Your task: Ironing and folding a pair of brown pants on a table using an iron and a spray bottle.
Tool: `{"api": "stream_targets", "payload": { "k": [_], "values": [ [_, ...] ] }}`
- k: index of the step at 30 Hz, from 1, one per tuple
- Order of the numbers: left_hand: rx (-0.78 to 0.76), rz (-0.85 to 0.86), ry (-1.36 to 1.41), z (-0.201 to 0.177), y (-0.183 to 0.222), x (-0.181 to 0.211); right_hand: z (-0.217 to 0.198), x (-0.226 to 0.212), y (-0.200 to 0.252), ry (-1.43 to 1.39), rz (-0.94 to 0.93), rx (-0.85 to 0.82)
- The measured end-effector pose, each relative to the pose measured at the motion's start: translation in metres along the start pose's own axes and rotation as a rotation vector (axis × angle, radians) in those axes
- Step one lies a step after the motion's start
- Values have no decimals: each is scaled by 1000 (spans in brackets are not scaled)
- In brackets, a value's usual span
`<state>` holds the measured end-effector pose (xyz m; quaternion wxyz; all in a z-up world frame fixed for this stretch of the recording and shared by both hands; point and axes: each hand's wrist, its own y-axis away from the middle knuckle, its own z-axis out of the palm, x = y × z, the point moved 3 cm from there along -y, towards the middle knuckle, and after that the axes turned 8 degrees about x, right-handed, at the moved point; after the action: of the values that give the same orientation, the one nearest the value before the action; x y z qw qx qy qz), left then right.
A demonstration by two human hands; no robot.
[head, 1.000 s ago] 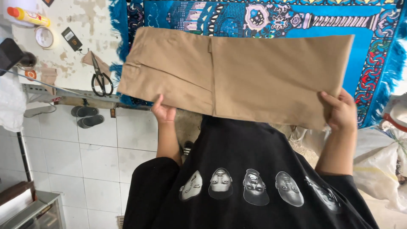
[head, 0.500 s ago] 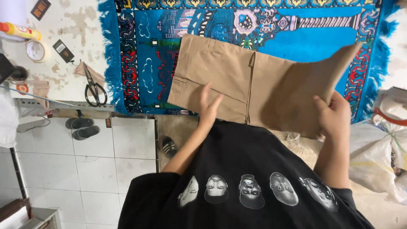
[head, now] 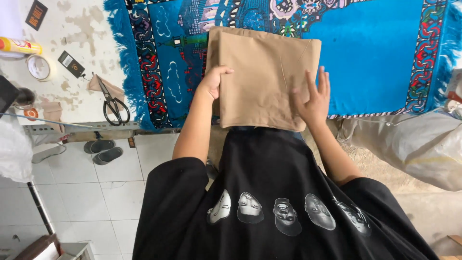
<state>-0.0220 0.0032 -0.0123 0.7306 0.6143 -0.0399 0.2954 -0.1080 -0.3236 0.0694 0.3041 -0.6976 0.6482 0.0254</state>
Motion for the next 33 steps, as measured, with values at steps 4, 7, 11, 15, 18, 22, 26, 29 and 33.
{"api": "stream_targets", "payload": {
  "k": [4, 7, 11, 15, 18, 22, 26, 29, 33],
  "values": [
    [-8, 18, -60, -14, -28, 20, 29, 9, 21, 31, 29, -31],
    [-45, 116, -144, -19, -44, 21, 45, -9, 40, 35, 180, -132],
    [-58, 177, -105, -37, -65, 25, 59, -18, 45, 196, 267, -190],
    [-60, 362, -76, -37, -52, 43, 64, -22, 43, 244, 349, -281],
    [49, 457, -192, -27, -48, 42, 63, -26, 47, 259, 261, -184],
    [519, 1043, -776, -18, -1, 0, 62, -29, 49, 254, 287, -222],
    [814, 1364, -1344, -22, 42, -48, 64, -32, 58, 303, 446, -295],
    [749, 1418, -1384, -39, 32, -61, 67, -31, 68, 342, 498, -287],
    [581, 1385, -1217, -44, 30, -58, 71, -25, 67, 300, 503, -304]
  ]
}}
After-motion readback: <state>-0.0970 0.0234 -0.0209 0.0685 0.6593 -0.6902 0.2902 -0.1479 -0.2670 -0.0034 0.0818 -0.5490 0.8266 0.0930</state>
